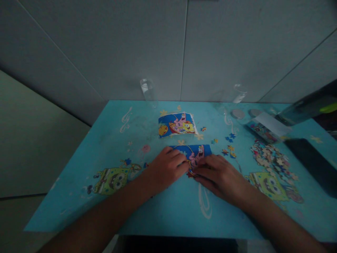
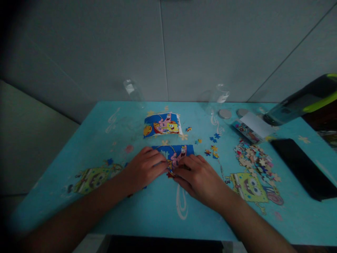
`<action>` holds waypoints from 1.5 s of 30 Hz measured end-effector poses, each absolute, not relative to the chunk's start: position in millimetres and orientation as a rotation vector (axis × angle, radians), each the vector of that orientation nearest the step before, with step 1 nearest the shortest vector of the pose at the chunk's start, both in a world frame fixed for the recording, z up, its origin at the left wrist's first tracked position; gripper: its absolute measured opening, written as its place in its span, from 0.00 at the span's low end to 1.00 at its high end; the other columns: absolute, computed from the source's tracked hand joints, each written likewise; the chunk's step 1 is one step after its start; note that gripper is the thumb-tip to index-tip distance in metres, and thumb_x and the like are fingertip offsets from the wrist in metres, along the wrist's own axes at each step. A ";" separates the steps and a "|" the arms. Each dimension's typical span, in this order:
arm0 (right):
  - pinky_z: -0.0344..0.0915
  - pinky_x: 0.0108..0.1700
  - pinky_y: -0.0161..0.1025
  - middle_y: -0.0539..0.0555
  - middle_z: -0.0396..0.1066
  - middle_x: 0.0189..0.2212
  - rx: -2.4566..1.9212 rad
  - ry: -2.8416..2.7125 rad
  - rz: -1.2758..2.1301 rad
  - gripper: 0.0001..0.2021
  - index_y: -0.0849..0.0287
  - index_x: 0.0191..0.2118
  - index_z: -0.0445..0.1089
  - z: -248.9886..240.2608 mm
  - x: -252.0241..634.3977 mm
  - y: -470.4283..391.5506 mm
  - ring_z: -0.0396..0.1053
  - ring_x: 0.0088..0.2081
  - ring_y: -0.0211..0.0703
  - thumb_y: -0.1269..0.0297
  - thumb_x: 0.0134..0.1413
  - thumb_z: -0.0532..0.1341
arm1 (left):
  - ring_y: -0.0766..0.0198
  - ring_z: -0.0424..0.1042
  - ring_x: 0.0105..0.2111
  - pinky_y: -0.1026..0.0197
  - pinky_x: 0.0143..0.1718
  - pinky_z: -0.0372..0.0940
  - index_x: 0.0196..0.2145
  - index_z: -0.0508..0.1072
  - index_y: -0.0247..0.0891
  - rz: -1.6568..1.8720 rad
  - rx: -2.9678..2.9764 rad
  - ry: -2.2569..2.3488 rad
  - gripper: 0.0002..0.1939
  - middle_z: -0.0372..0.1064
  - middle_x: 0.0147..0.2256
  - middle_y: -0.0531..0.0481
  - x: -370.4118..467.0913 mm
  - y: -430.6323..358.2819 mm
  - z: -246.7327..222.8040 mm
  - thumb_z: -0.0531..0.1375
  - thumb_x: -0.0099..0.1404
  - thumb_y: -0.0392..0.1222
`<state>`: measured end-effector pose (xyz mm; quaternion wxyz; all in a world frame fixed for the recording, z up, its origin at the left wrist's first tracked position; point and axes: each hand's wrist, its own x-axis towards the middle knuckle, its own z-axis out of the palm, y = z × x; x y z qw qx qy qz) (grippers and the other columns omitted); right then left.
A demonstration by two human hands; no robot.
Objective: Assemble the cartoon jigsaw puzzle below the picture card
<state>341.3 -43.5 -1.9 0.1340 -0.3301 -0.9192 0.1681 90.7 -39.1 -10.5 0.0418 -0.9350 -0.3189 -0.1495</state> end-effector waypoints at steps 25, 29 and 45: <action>0.65 0.49 0.50 0.55 0.74 0.44 -0.927 -2.646 0.480 0.10 0.51 0.48 0.78 -2.9 340.3 -43.3 0.70 0.47 0.49 0.59 0.70 0.59 | 0.59 0.65 0.35 0.52 0.42 0.57 0.37 0.75 0.36 -0.466 -2.743 -0.787 0.09 0.70 0.32 0.50 88.6 -38.7 -16.0 0.56 0.74 0.34; 0.65 0.48 0.50 0.56 0.74 0.44 -0.906 -2.630 0.477 0.10 0.52 0.48 0.78 -4.3 340.1 -42.2 0.71 0.46 0.49 0.60 0.69 0.60 | 0.59 0.66 0.35 0.52 0.41 0.57 0.36 0.75 0.36 -0.458 -2.751 -0.797 0.10 0.70 0.32 0.50 88.8 -39.0 -16.3 0.55 0.75 0.34; 0.67 0.51 0.51 0.51 0.76 0.54 -0.859 -2.664 0.436 0.11 0.49 0.51 0.77 -1.8 339.3 -41.4 0.71 0.52 0.50 0.62 0.70 0.59 | 0.61 0.67 0.36 0.53 0.42 0.59 0.43 0.75 0.36 -0.477 -2.748 -0.792 0.08 0.72 0.35 0.49 90.2 -40.6 -15.2 0.55 0.75 0.34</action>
